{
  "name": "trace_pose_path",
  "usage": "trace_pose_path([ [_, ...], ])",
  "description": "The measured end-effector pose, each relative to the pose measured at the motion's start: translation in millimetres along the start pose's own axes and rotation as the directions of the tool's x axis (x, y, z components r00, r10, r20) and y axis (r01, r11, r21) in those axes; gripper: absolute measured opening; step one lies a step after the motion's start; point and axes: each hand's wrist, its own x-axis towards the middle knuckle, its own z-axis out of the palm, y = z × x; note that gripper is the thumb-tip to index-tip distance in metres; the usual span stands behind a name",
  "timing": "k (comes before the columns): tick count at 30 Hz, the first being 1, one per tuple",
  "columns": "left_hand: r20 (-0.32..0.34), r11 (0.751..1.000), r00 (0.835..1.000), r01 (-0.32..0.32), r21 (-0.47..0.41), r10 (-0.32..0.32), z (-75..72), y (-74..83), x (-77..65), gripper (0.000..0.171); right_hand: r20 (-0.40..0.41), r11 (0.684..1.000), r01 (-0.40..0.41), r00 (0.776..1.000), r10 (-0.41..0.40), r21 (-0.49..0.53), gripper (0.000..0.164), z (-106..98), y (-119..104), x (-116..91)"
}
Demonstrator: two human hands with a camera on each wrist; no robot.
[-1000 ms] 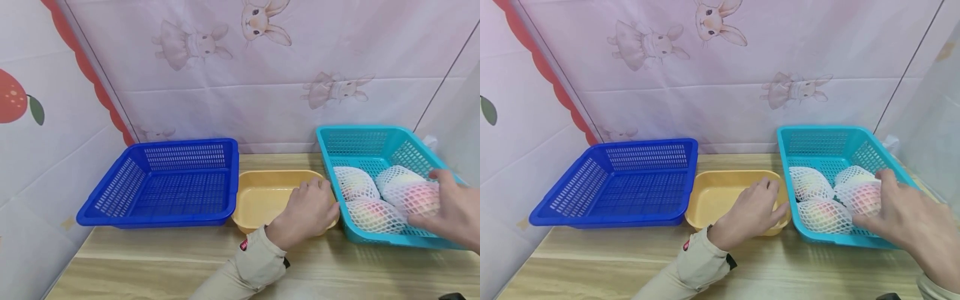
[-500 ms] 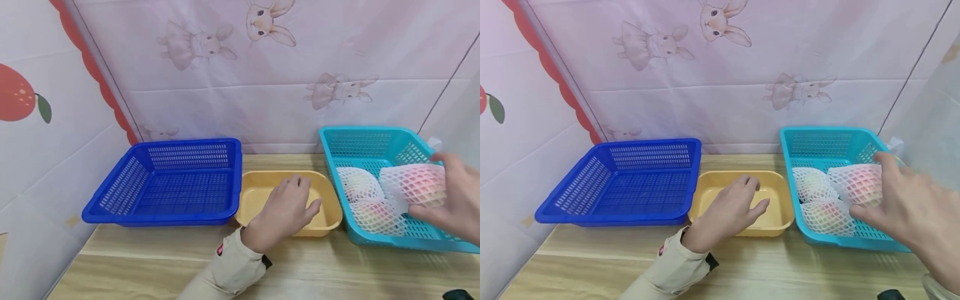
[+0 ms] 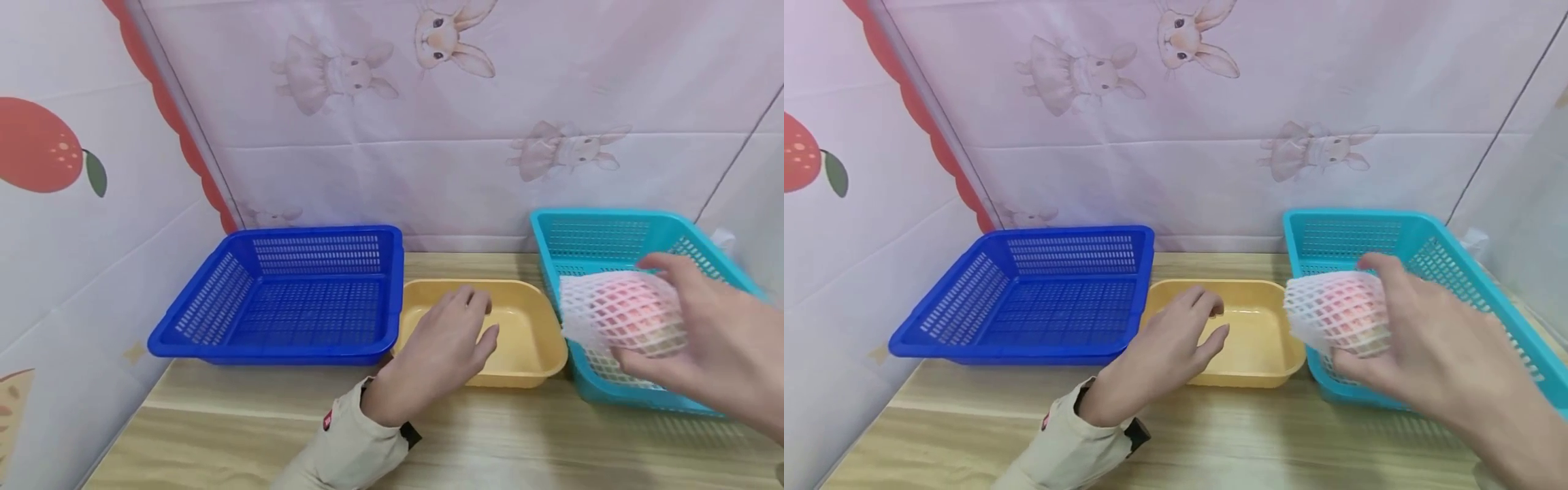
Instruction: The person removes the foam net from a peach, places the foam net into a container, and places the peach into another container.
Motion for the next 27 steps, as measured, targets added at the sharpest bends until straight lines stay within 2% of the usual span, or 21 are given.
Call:
trace_pose_path([
  [5, 0.002, 0.999, 1.0, -0.014, -0.034, 0.014, -5.9, -5.8, -12.9, 0.017, 0.053, 1.0, 0.02, 0.998, -0.021, 0.018, 0.103, 8, -21, -3],
  [11, 0.004, 0.994, 1.0, -0.024, -0.108, 0.025, -12.4, -13.0, -29.8, 0.018, 0.087, 0.994, 0.045, 0.995, -0.054, 0.104, 0.102, 18, -43, -7],
  [14, 0.021, 0.989, 0.999, -0.024, -0.147, 0.027, -11.7, -15.9, -36.3, 0.019, 0.08, 0.989, 0.06, 0.994, -0.071, 0.136, 0.101, 24, -52, -9],
  [16, 0.041, 0.983, 0.999, -0.025, -0.179, 0.033, -9.7, -18.4, -40.2, 0.018, 0.038, 0.981, 0.112, 0.992, -0.119, 0.157, 0.098, 30, -57, -10],
  [21, 0.06, 0.963, 0.997, -0.038, -0.267, 0.056, -4.1, -27.3, -53.3, 0.015, 0.023, 0.963, 0.187, 0.981, -0.195, 0.196, 0.093, 46, -71, -20],
  [23, 0.07, 0.951, 0.996, -0.035, -0.306, 0.06, -1.9, -31.6, -59.9, 0.013, 0.042, 0.961, 0.186, 0.979, -0.198, 0.203, 0.093, 54, -77, -26],
  [27, 0.121, 0.916, 0.991, -0.012, -0.401, 0.066, 2.4, -39.9, -73.1, 0.011, 0.024, 0.952, 0.207, 0.976, -0.218, 0.224, 0.092, 71, -87, -39],
])
